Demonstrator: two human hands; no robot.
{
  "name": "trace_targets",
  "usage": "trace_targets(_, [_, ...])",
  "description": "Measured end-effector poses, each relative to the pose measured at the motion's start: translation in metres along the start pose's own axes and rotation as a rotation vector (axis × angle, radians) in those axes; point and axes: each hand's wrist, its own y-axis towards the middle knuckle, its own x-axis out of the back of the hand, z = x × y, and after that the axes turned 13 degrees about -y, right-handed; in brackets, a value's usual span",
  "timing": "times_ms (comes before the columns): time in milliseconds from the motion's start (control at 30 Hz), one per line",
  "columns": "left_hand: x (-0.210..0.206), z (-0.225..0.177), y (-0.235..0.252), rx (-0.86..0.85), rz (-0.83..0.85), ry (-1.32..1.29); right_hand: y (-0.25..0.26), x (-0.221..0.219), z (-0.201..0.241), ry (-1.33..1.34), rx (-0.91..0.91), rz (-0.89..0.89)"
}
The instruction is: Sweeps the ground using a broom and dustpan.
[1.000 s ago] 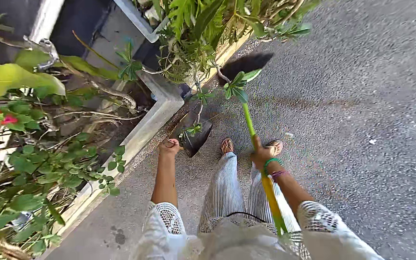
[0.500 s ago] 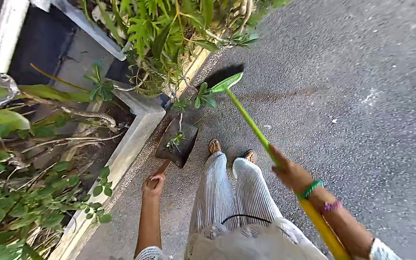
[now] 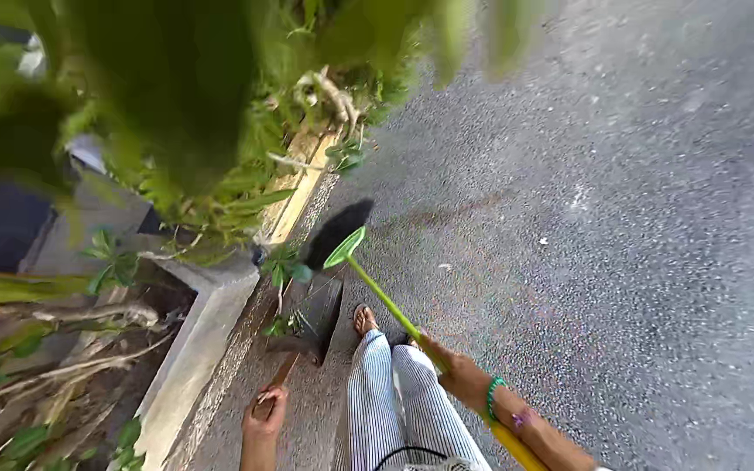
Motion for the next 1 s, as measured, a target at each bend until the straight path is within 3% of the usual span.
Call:
trace_targets(100, [-0.012, 0.012, -0.009, -0.015, 0.014, 0.010, -0.040, 0.017, -0.019, -0.026, 0.031, -0.015])
trace_targets(233, [-0.020, 0.029, -0.013, -0.020, 0.038, 0.021, -0.054, 0.085, -0.053, 0.042, 0.039, -0.245])
trace_targets(333, [-0.027, 0.043, -0.013, 0.004, 0.061, 0.002, -0.034, 0.166, -0.073, 0.070, 0.009, -0.414])
trace_targets(400, [-0.028, 0.055, -0.017, 0.008, 0.082, 0.007, -0.011, 0.218, -0.084, 0.108, -0.060, -0.434])
trace_targets(500, [-0.032, 0.076, -0.020, -0.023, 0.105, 0.011, 0.039, 0.258, -0.103, 0.190, -0.127, -0.459])
trace_targets(600, [-0.036, 0.096, -0.020, -0.034, 0.109, 0.005, 0.057, 0.233, -0.098, 0.156, -0.119, -0.343])
trace_targets(733, [-0.034, 0.106, -0.019, 0.014, 0.083, -0.035, 0.017, 0.153, -0.087, 0.020, -0.082, -0.062])
trace_targets(900, [-0.010, 0.079, -0.026, 0.057, 0.083, -0.046, -0.068, 0.127, -0.099, 0.009, 0.050, -0.087])
trace_targets(1000, [0.018, 0.043, -0.036, 0.085, 0.088, -0.057, -0.078, 0.118, -0.095, 0.068, 0.034, -0.197])
